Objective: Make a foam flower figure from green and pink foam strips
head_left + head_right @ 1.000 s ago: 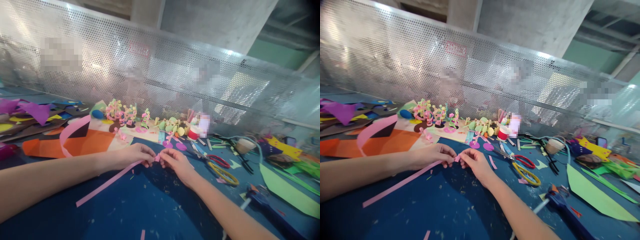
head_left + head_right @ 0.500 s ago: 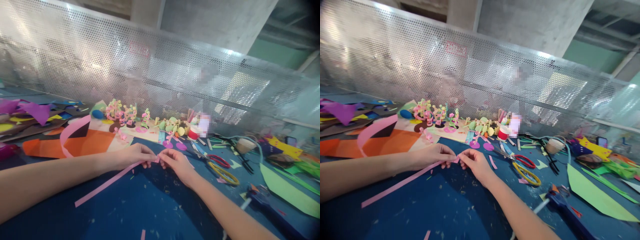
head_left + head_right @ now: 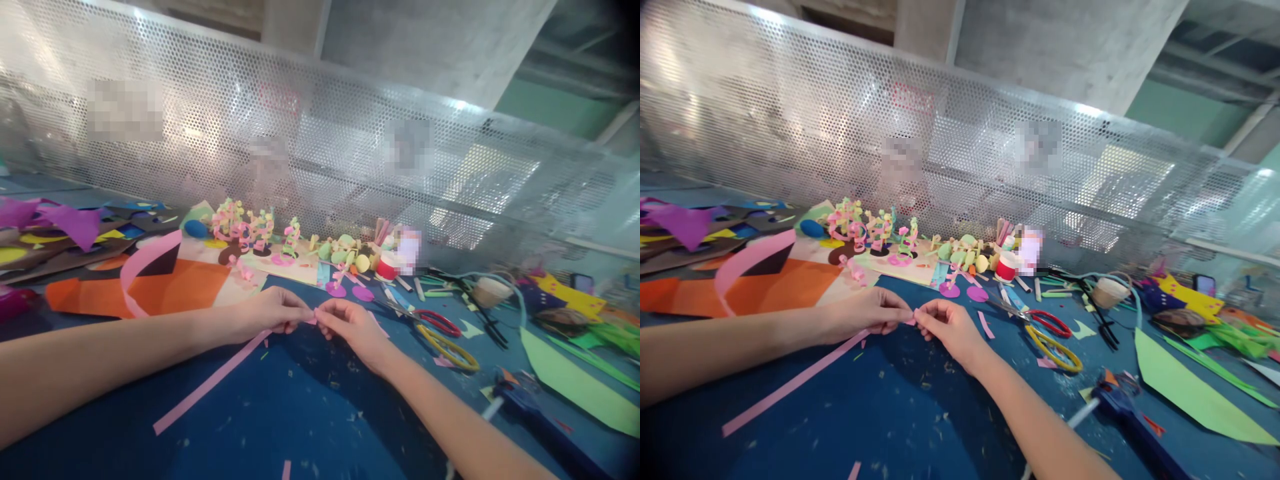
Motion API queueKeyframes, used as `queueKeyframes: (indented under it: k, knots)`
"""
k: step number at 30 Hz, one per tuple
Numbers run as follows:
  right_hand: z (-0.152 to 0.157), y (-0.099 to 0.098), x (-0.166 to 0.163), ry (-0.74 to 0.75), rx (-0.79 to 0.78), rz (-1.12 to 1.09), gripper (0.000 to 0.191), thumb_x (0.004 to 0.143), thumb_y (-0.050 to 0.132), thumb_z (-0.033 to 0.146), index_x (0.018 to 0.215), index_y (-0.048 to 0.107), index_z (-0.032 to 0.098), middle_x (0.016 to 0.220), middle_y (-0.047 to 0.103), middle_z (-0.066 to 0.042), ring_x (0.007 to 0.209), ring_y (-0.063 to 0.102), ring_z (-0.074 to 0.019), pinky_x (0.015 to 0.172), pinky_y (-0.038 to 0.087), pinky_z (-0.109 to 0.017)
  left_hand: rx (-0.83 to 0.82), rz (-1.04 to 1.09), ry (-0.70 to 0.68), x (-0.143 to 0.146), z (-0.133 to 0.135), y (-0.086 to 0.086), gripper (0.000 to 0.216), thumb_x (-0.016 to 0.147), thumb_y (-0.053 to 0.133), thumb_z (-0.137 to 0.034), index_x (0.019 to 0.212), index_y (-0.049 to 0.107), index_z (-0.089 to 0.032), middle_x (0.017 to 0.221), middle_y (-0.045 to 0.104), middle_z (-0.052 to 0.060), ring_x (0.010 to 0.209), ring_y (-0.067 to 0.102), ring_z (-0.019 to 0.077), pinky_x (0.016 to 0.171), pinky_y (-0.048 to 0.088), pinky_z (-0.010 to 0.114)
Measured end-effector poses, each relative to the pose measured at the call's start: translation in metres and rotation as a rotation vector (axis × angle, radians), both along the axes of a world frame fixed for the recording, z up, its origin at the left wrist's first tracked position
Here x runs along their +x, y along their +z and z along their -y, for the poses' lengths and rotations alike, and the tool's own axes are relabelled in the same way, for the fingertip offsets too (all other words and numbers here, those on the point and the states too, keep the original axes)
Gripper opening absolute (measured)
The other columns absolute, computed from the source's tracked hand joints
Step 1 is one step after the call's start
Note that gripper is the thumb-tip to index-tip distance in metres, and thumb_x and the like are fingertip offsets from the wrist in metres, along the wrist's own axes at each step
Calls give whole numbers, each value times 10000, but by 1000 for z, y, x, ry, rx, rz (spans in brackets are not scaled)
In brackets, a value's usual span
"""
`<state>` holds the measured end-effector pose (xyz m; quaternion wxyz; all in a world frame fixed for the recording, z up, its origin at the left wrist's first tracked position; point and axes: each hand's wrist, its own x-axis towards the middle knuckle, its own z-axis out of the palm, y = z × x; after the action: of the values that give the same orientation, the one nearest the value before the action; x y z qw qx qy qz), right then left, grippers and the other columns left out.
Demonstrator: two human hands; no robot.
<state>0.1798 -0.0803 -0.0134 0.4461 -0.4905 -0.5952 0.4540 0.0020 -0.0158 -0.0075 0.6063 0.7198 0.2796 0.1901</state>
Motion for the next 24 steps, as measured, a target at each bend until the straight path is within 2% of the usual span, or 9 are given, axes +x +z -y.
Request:
queueKeyframes:
  k: [8,20,24]
  knots:
    - [-1,-1,0,-48,-52,-79,202,719,622,365,727,576,168,613,568,27,560,514,-94,581,419,-244,-14,7,-13,1,-5,3,231,687,622,-366,782,683,-165,615,574,5,589,502,113,551,379,213]
    - [-1,-2,1,-29,-28,-85,193,707,648,338,742,587,159,658,607,14,616,548,-97,607,438,-241,-44,-1,-4,0,-6,1,322,689,611,-422,830,653,-135,537,499,-20,476,385,70,433,205,204]
    - [-1,-2,1,-21,-22,-68,192,698,659,339,738,593,163,653,608,16,605,549,-98,600,442,-239,-40,-6,-11,1,-4,3,307,699,605,-416,818,654,-137,538,492,-24,476,378,65,438,215,200]
